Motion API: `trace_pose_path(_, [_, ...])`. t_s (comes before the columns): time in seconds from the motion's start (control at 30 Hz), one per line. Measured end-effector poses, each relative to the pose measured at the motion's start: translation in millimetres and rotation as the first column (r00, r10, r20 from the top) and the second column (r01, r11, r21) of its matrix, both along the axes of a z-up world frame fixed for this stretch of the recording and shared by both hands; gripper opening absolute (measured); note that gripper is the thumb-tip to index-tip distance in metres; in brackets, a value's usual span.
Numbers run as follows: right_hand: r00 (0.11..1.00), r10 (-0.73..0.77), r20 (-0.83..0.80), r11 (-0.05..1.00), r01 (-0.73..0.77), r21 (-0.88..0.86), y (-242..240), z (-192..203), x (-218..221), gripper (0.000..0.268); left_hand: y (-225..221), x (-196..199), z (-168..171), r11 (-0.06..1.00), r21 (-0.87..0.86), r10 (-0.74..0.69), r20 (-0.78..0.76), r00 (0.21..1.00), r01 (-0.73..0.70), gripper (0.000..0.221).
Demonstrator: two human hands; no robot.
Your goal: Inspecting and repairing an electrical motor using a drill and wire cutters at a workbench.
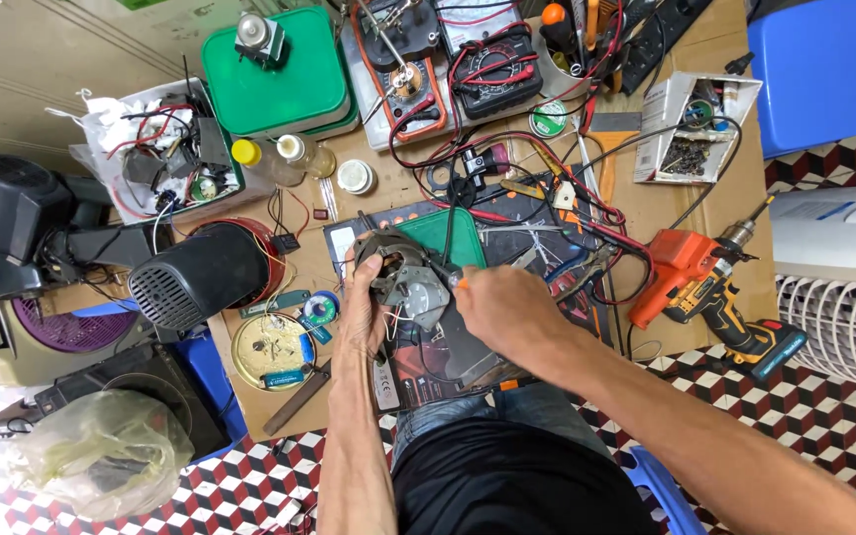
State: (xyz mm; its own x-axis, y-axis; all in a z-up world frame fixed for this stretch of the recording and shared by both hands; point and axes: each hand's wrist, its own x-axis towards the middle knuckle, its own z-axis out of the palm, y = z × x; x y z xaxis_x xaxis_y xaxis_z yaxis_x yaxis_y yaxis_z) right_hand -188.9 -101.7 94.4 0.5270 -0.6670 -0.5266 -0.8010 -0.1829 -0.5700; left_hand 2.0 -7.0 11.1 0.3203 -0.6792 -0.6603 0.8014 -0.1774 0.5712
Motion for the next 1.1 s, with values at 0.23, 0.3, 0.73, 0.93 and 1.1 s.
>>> trace_pose_path(0.23, [0.927, 0.329, -0.180, 0.790, -0.375, -0.486, 13, 28, 10, 0.031, -3, -4, 3, 0.999, -0.004, 0.047, 0.006, 0.999, -0.047, 0.055])
trace_pose_path(0.3, [0.996, 0.092, -0.022, 0.970, -0.094, -0.225, -1, 25, 5, 0.030, -1, -7, 0, 0.998, -0.012, 0.056, -0.006, 0.998, -0.057, 0.054])
trace_pose_path(0.73, [0.988, 0.103, -0.118, 0.902, -0.142, -0.407, 19, -13, -13, 0.040, -4, -10, 10, 0.996, -0.083, 0.033, -0.015, 0.999, -0.034, 0.051])
trace_pose_path(0.93, [0.952, -0.304, 0.022, 0.946, 0.299, 0.129, 3, 18, -6, 0.031, 3, -8, 3, 0.999, -0.049, 0.020, -0.004, 1.000, -0.020, 0.054])
trace_pose_path(1.1, [0.834, -0.524, -0.172, 0.619, 0.511, 0.596, -6, 27, -1, 0.040, 1, -9, 13, 0.998, -0.064, 0.003, -0.011, 1.000, -0.004, 0.056])
